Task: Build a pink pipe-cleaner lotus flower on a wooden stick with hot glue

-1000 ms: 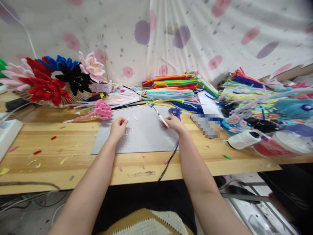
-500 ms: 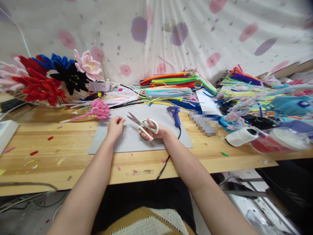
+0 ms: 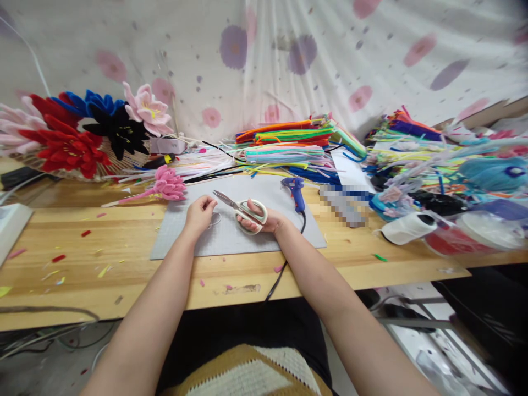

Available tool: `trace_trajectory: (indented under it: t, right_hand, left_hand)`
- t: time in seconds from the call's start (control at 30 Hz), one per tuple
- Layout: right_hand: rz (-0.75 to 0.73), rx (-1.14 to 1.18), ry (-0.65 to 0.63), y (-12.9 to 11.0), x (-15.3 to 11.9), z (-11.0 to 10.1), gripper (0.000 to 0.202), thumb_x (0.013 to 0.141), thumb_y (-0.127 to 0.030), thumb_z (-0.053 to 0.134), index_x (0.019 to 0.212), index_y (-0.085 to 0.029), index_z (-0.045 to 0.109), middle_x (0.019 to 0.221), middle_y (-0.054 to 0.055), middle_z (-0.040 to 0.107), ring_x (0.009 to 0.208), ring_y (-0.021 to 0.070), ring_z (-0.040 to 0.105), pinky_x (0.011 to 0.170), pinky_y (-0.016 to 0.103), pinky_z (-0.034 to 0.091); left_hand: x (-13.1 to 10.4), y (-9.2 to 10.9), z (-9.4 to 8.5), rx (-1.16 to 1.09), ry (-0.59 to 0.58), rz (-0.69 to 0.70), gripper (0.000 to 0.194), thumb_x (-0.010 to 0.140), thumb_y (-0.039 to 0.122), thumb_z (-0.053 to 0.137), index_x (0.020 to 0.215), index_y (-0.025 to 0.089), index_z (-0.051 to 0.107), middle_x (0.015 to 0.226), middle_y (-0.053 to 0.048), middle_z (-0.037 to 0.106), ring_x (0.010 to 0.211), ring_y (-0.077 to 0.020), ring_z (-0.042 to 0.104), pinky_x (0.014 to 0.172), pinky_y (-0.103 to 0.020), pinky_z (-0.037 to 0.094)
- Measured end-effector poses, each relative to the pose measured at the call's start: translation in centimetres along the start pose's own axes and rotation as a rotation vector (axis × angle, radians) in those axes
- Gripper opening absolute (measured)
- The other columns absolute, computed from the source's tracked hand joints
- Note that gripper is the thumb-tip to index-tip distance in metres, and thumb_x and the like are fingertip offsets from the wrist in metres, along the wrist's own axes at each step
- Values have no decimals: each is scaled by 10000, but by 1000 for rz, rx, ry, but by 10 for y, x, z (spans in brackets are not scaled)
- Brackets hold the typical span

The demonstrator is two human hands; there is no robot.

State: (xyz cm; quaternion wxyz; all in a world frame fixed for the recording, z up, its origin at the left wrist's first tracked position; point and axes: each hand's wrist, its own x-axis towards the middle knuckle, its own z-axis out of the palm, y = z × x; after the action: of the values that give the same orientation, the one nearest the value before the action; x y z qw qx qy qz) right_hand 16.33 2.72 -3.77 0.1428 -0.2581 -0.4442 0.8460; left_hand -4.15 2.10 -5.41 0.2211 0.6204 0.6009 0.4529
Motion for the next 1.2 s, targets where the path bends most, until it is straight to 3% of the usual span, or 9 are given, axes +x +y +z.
trace_trajectory:
  t: [0.17,0.3,0.4,0.53,0.7,0.8,0.9,1.0,1.2]
  right_hand:
    - [-78,-138,156,-3,-2,-1,487,812,-608,329,730,-156,491,469,-70,315,392,41,236,376,154,207]
    - [-219,-600,673,-9,-11,-8,424,817,-554,361,838,-174,548,583,-17,478,497,80,416,488,194,349]
    - [-188,-991,1059,-14,-20,-16,304,758,-441,511,870,-171,593,802,47,591,742,147,531,658,233,399]
    - [-75,-1399,1312,-17,-29,-26,282,752,-316,506,951,-151,619,1007,114,584,954,212,531,809,275,380]
    - [-34,-1393,1346,-15,-29,-27,341,729,-258,529,1026,-111,608,1048,154,568,994,244,520,858,311,373]
    - [-305,-1284,1359,-16,-23,-17,312,737,-253,536,1007,-122,620,1078,135,559,1029,217,491,897,309,350]
    - [-523,-979,1072,-12,-7,-1,244,748,-315,537,889,-162,665,939,71,617,874,157,532,802,273,392]
    - [-533,-616,767,-4,11,13,293,689,-360,592,904,-181,676,823,19,633,684,101,503,666,236,392]
    - [-544,-212,561,7,25,14,271,602,-373,663,810,-200,679,748,-26,606,545,41,394,545,198,324]
  left_hand:
    - [-1,3,0,-13,26,-27,149,713,274,506,603,175,496,519,43,417,525,-98,376,535,-229,273]
    - [-2,9,-1,-159,60,-101,142,691,279,523,602,169,509,515,44,404,511,-87,356,516,-223,274]
    - [-3,14,-1,-376,23,-198,140,663,301,549,636,166,529,517,46,390,470,-73,319,455,-217,240]
    - [-5,19,1,-601,-80,-303,177,621,323,593,676,162,545,502,54,357,423,-54,263,395,-202,170]
    - [-8,23,2,-736,-177,-299,214,604,334,634,683,152,555,526,48,388,413,-33,259,369,-181,138]
    - [-9,25,3,-807,-210,-314,230,598,331,659,678,143,555,512,52,384,401,-21,240,365,-173,123]
    - [-10,29,6,-857,-257,-340,236,596,326,674,681,139,557,496,58,373,391,-15,225,363,-169,117]
    - [-12,34,10,-883,-322,-354,239,606,329,675,697,142,555,505,59,378,387,-12,227,359,-168,117]
    - [-15,40,17,-916,-428,-344,264,597,316,696,650,147,499,517,62,382,393,-9,223,358,-167,112]
